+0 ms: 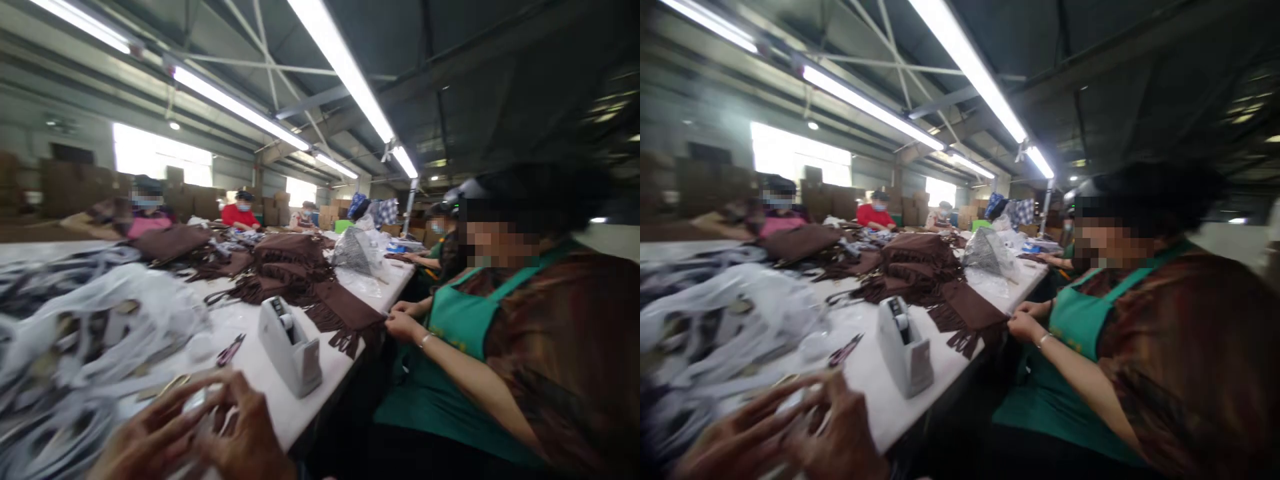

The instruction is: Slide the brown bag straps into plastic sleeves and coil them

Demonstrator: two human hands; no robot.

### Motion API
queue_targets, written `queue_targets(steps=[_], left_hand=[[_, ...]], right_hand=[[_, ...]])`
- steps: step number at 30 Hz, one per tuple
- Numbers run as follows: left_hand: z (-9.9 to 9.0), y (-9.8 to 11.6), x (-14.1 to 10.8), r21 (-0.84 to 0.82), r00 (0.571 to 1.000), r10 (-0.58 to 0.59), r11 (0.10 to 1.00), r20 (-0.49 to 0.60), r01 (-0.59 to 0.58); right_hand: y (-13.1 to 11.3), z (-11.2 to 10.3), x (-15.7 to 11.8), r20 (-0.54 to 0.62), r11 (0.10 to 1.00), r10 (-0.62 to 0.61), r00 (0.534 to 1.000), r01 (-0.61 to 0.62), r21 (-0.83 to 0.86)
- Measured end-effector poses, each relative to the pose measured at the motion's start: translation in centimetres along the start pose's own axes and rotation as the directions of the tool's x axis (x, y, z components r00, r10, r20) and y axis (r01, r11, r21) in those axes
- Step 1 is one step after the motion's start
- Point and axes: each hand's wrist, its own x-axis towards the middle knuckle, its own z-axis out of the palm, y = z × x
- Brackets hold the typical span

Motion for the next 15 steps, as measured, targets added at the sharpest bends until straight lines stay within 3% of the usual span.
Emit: queue_targets(steps=[2, 4, 7, 10, 15], left_hand=[[-0.1, 0.7, -1.7, -0.276, 0.996, -0.069, 0.960, -0.051, 0.052], [0.3, 1.7, -2.3, -0.362, 0.997, -0.054, 0.932, -0.053, 0.032], [0.7, 2.6, -2.1, -0.491, 0.999, 0.007, 0.871, 0.052, 0.019], [0.7, 2.4, -2.3, -0.564, 0.994, -0.008, 0.823, 0.111, 0.069], [0.7, 1.9, -2.5, -0.548, 0.996, -0.070, 0.831, 0.064, 0.094]], right_hand=[[-0.2, 0.0, 0.6, -0.008, 0.996, 0.052, 0.999, -0.052, 0.071], [-0.2, -0.3, 0.9, 0.018, 0.984, 0.104, 0.994, -0.106, 0.141], [-0.1, -0.9, 0.8, 0.037, 0.968, 0.153, 0.988, -0.157, 0.194], [0.0, -1.3, 0.3, 0.033, 0.964, 0.165, 0.986, -0.168, 0.205], [-0.4, -1.6, 0.0, 0.022, 0.969, 0.168, 0.985, -0.170, 0.180]])
